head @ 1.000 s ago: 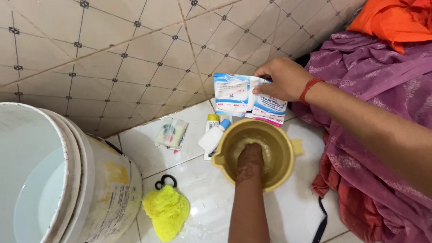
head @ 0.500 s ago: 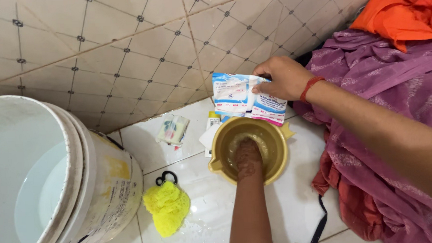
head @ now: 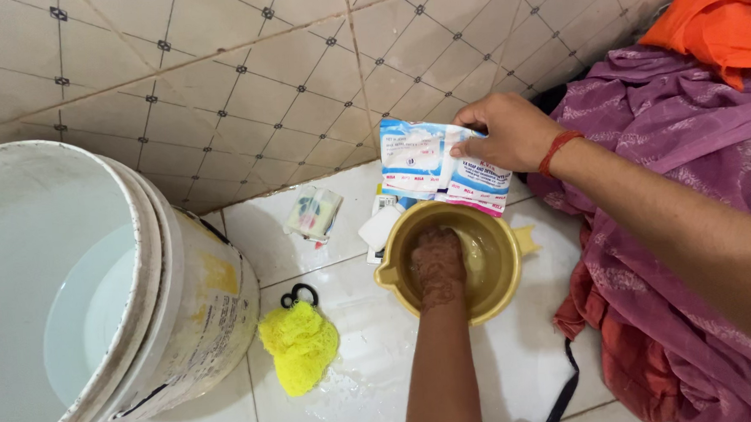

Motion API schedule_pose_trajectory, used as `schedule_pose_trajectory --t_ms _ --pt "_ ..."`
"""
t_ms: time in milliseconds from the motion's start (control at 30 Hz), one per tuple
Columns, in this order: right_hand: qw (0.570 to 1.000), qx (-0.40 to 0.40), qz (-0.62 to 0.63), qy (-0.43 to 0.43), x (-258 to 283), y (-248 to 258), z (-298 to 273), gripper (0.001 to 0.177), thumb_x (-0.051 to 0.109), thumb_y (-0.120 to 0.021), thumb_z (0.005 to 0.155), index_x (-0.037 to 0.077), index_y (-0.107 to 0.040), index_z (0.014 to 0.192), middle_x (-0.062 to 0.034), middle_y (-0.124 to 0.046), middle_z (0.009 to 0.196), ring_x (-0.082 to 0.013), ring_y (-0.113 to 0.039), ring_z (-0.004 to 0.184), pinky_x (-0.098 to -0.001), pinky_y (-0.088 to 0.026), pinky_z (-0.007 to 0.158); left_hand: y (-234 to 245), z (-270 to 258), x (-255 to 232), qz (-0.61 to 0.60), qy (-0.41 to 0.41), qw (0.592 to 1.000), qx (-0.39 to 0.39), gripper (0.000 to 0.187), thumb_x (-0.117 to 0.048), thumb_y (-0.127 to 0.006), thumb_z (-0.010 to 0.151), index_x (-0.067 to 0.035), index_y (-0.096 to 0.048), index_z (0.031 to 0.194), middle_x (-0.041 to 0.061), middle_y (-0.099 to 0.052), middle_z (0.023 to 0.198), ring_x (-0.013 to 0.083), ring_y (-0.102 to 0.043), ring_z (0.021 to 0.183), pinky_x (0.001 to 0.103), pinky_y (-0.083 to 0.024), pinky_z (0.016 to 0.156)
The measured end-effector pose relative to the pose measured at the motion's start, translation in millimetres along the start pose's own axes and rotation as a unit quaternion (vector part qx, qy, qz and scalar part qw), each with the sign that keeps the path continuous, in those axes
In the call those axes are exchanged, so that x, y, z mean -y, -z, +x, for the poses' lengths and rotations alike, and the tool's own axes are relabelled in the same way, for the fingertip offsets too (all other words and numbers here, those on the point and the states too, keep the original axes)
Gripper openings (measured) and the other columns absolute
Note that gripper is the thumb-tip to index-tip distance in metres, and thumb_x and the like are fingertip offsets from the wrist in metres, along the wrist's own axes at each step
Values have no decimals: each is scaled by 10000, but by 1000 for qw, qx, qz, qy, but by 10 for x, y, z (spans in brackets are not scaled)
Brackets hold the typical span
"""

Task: The person cleans several small bottles and packets by hand in a yellow bowl of water, then places them into an orange wall-mounted caddy. The person also transfers water from a large white bucket into the yellow bowl to continue cleaning.

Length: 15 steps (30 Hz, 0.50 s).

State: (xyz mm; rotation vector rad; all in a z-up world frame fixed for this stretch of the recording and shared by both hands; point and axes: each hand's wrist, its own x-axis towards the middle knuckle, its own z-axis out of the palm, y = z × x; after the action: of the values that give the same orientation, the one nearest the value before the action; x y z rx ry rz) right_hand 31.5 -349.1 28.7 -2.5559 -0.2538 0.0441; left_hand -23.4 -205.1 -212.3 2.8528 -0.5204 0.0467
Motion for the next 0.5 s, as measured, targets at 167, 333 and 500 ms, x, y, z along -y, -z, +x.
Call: schedule_pose_trajectory --t_ms 167,333,500 --pt "1000 5 27 -9 13 -2 -16 285 213 -773 846 24 -753 1058 -159 -770 886 -214 -741 738 -362 -553 721 -248 32 41 -103 102 979 143 291 -105 -537 981 -36 -682 1224 196 -679 1271 334 -711 1079 440 -583 875" --pt "999 -3 36 11 -4 -6 -40 288 208 -773 849 16 -747 1062 -159 -766 889 -196 -726 727 -353 -551 711 -49 70 -9 -49 99 975 194 276 -120 -516 1026 -63 -745 1169 150 -730 1218 297 -727 1088 422 -589 897" --pt "999 -1 46 13 -27 5 -56 277 202 -766 853 20 -751 1061 -140 -778 880 -179 -723 715 -343 -554 709 -76 -13 4 22 70 997 -20 407 -178 -645 705 -41 -781 1063 161 -734 1154 319 -727 1017 440 -588 819"
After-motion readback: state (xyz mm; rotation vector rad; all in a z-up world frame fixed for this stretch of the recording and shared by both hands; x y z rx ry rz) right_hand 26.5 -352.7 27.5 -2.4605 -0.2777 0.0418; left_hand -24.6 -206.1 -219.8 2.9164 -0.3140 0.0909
